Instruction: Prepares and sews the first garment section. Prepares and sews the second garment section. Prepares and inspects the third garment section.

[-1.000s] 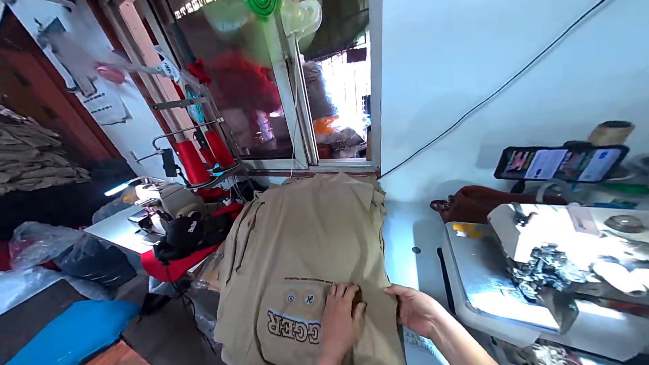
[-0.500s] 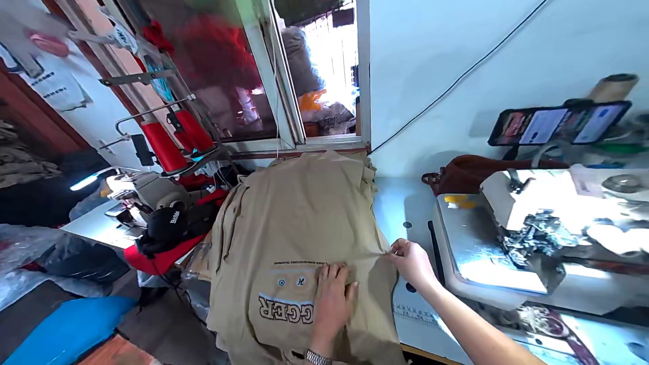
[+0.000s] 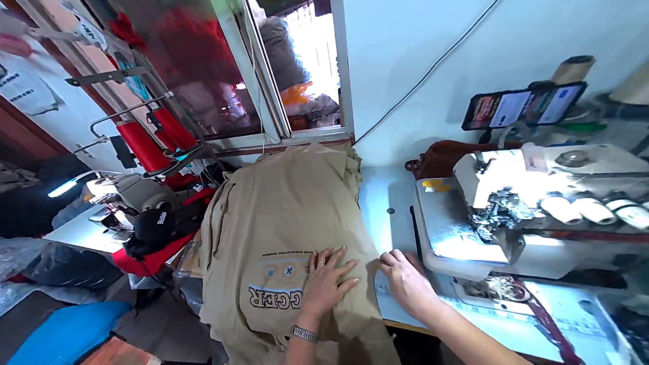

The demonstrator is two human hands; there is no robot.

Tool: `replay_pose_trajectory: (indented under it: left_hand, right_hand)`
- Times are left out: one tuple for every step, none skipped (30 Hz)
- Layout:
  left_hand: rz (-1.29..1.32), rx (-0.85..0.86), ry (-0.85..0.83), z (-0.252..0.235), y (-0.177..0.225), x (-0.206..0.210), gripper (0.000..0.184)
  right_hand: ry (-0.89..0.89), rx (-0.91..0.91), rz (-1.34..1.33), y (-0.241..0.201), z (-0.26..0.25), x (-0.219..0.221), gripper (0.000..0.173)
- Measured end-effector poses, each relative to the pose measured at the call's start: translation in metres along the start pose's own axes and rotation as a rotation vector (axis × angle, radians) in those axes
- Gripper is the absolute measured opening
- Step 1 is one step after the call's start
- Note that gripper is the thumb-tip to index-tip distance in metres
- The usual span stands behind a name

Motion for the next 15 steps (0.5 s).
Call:
replay_pose_trajectory:
  left_hand:
    - [0.013, 0.0, 0.008, -0.001, -0.001, 0.0, 0.047]
    - [0.044, 0.012, 0.041, 0.0, -0.002, 0.0, 0.044]
    - [0.083, 0.035, 0.099, 0.003, -0.003, 0.0, 0.041]
    - [0.135, 0.079, 0.193, 0.008, -0.002, 0.002, 0.036]
    - [0.196, 0.136, 0.278, 0.015, 0.004, 0.004, 0.031]
    - [0.261, 0.193, 0.304, 0.024, 0.018, 0.009, 0.027]
    - [0.297, 0.251, 0.274, 0.034, 0.04, 0.016, 0.022]
    - [0.329, 0.322, 0.205, 0.045, 0.066, 0.029, 0.019]
    - [0.366, 0.402, 0.105, 0.059, 0.094, 0.047, 0.018]
    - [0.395, 0.485, 0.002, 0.072, 0.12, 0.069, 0.016]
    - [0.422, 0.549, -0.097, 0.083, 0.141, 0.092, 0.012]
    - [0.452, 0.598, -0.18, 0.092, 0.157, 0.115, 0.01]
    - [0.468, 0.632, -0.257, 0.1, 0.17, 0.135, 0.009]
    - [0.483, 0.642, -0.346, 0.106, 0.181, 0.151, 0.01]
    - [0.498, 0.631, -0.448, 0.11, 0.189, 0.166, 0.015]
  right_hand:
    - [0.085, -0.005, -0.033, 0.002, 0.014, -0.001, 0.036]
    - [0.211, -0.044, -0.101, 0.004, 0.031, -0.003, 0.032]
    - [0.279, -0.081, -0.2, 0.007, 0.05, -0.006, 0.031]
    - [0.308, -0.113, -0.285, 0.012, 0.071, -0.007, 0.03]
    - [0.309, -0.131, -0.363, 0.02, 0.093, -0.008, 0.029]
    - [0.307, -0.13, -0.441, 0.03, 0.115, -0.01, 0.029]
    - [0.31, -0.106, -0.511, 0.042, 0.137, -0.011, 0.029]
    - [0.32, -0.059, -0.563, 0.055, 0.158, -0.011, 0.031]
    - [0.333, -0.001, -0.599, 0.067, 0.179, -0.011, 0.032]
    - [0.343, 0.061, -0.611, 0.077, 0.2, -0.01, 0.034]
    - [0.353, 0.121, -0.611, 0.086, 0.22, -0.007, 0.034]
    - [0.359, 0.173, -0.608, 0.092, 0.239, -0.003, 0.034]
    - [0.357, 0.212, -0.6, 0.097, 0.257, 0.003, 0.033]
    - [0.34, 0.247, -0.584, 0.1, 0.272, 0.009, 0.032]
    - [0.311, 0.278, -0.57, 0.102, 0.287, 0.017, 0.032]
Point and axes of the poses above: each hand's wrist, its own z-axis away from the middle knuckle, its own x-axis out of the palm, y = z × x, the point moved 5 cm from there along -z, towards the middle knuckle, and after that the axes turned 3 degrees about z, right-handed, at the moved point
